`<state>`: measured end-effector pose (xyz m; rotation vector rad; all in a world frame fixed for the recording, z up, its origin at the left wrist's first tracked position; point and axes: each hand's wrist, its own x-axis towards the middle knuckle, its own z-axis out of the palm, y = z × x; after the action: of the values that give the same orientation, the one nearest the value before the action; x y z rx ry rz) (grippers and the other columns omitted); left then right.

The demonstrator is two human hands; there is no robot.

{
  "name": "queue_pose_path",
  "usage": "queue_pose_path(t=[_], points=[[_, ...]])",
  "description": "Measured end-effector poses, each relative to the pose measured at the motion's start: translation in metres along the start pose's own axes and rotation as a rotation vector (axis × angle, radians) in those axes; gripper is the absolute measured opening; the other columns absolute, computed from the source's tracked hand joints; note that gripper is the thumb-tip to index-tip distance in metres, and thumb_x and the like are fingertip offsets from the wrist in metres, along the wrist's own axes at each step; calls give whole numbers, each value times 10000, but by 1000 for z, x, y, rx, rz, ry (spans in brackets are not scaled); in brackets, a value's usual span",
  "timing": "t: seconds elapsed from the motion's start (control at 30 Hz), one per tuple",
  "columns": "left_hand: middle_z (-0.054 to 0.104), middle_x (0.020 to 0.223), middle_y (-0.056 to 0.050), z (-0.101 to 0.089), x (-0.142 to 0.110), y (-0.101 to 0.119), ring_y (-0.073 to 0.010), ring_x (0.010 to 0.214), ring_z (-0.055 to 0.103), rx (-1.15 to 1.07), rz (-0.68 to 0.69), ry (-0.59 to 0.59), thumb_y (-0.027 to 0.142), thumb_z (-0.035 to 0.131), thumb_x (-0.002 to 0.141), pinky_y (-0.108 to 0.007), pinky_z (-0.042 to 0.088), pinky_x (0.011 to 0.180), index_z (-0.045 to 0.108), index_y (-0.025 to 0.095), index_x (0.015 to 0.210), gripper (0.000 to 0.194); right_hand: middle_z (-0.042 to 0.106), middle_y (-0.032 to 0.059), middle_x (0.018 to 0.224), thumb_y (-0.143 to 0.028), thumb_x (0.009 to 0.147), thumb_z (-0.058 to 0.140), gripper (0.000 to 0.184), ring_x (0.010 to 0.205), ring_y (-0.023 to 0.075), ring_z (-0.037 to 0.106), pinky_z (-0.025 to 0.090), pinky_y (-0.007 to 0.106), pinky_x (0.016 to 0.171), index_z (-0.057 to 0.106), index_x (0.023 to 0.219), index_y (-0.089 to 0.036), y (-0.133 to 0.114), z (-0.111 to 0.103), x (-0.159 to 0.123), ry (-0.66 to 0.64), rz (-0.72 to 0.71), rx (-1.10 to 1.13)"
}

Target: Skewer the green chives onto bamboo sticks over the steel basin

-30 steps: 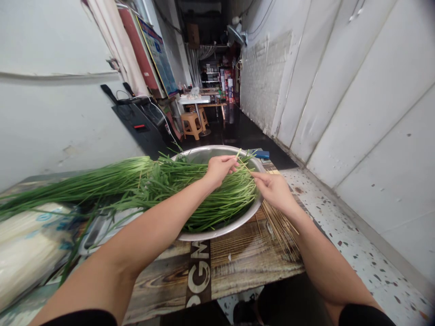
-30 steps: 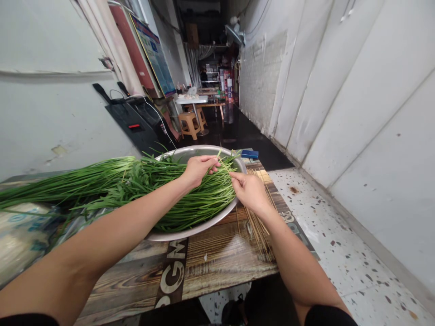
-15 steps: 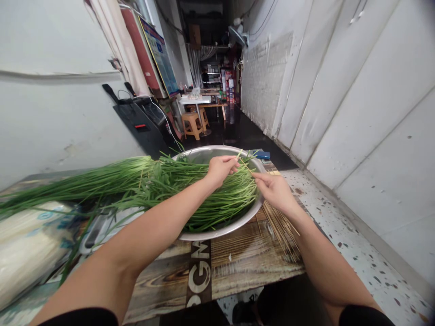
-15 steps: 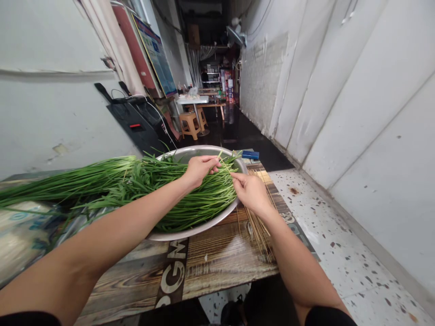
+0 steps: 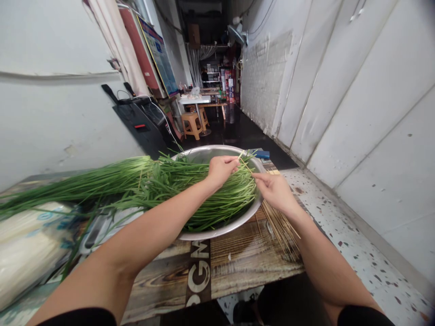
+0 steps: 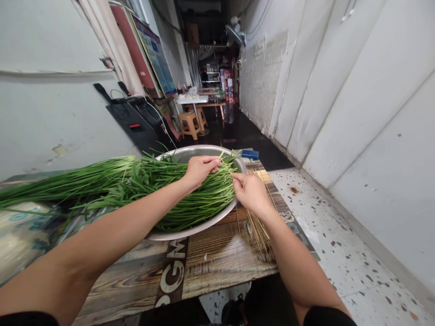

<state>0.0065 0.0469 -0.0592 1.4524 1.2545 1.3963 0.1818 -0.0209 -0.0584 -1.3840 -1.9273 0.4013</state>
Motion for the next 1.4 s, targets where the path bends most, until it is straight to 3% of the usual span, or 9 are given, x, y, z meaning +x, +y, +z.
queue_pose_path(t=[0.5, 0.6, 0.7, 0.77, 0.8, 0.97, 1.13, 1.23, 1.4], points=[[696, 659, -53, 3, -8, 3, -108, 547, 583, 45, 28, -33, 213, 658, 677, -232, 476, 573, 733, 115, 868, 228, 727, 29, 951, -254, 830, 471, 289, 872, 190, 672, 511, 299, 805, 697, 1008, -223, 7, 6, 1, 36, -19, 72], [696, 641, -42, 8, -15, 7, -128, 580, 607, 171, 157, -150, 237, 654, 704, -240, 474, 604, 744, 155, 868, 205, 731, 39, 895, -249, 819, 466, 285, 816, 188, 670, 500, 294, 774, 706, 967, -206, 8, 6, 4, 70, -23, 80], [705, 653, -20, 8, -18, 16, -137, 611, 621, 300, 307, -391, 250, 648, 721, -235, 465, 625, 751, 208, 852, 173, 707, 38, 709, -291, 805, 472, 271, 632, 164, 633, 469, 253, 609, 709, 833, -162, 10, 7, 8, 129, 37, 126], [705, 653, -8, 2, -15, 21, -140, 619, 623, 363, 330, -532, 279, 648, 726, -231, 458, 626, 753, 223, 837, 163, 658, 21, 596, -331, 791, 488, 277, 523, 137, 571, 406, 225, 506, 687, 747, -144, 13, 8, 10, 135, 85, 187], [706, 658, -10, -2, -12, 22, -143, 627, 624, 399, 326, -534, 295, 638, 736, -233, 455, 629, 753, 221, 822, 162, 640, 14, 572, -344, 784, 495, 279, 500, 127, 548, 379, 217, 482, 677, 729, -140, 15, 8, 11, 129, 95, 217], [713, 779, -63, -15, 2, 4, -191, 725, 623, 698, 389, -197, 309, 642, 732, -283, 442, 717, 752, 207, 823, 176, 614, -1, 561, -358, 772, 503, 279, 503, 114, 512, 332, 213, 480, 666, 692, -145, 20, 6, 12, 55, 83, 191], [706, 781, -56, -5, 5, -13, -212, 748, 623, 817, 320, -235, 215, 680, 679, -304, 449, 771, 733, 197, 931, 258, 578, -12, 530, -369, 772, 502, 300, 502, 111, 481, 319, 219, 499, 664, 649, -149, 17, 0, 11, -6, 76, 115], [719, 851, -63, -4, 8, -12, -202, 792, 637, 722, 203, -202, 156, 610, 721, -298, 451, 808, 734, 169, 926, 240, 591, -8, 547, -368, 775, 506, 302, 520, 118, 492, 310, 225, 507, 658, 634, -149, 14, -2, 11, -10, 69, 119], [716, 791, -70, -6, 15, -11, -153, 696, 619, 313, 18, 31, 176, 653, 668, -268, 464, 725, 732, 124, 841, 197, 584, -8, 552, -345, 791, 491, 299, 526, 120, 491, 308, 228, 516, 646, 617, -158, 11, -3, 10, -13, 31, 101]])
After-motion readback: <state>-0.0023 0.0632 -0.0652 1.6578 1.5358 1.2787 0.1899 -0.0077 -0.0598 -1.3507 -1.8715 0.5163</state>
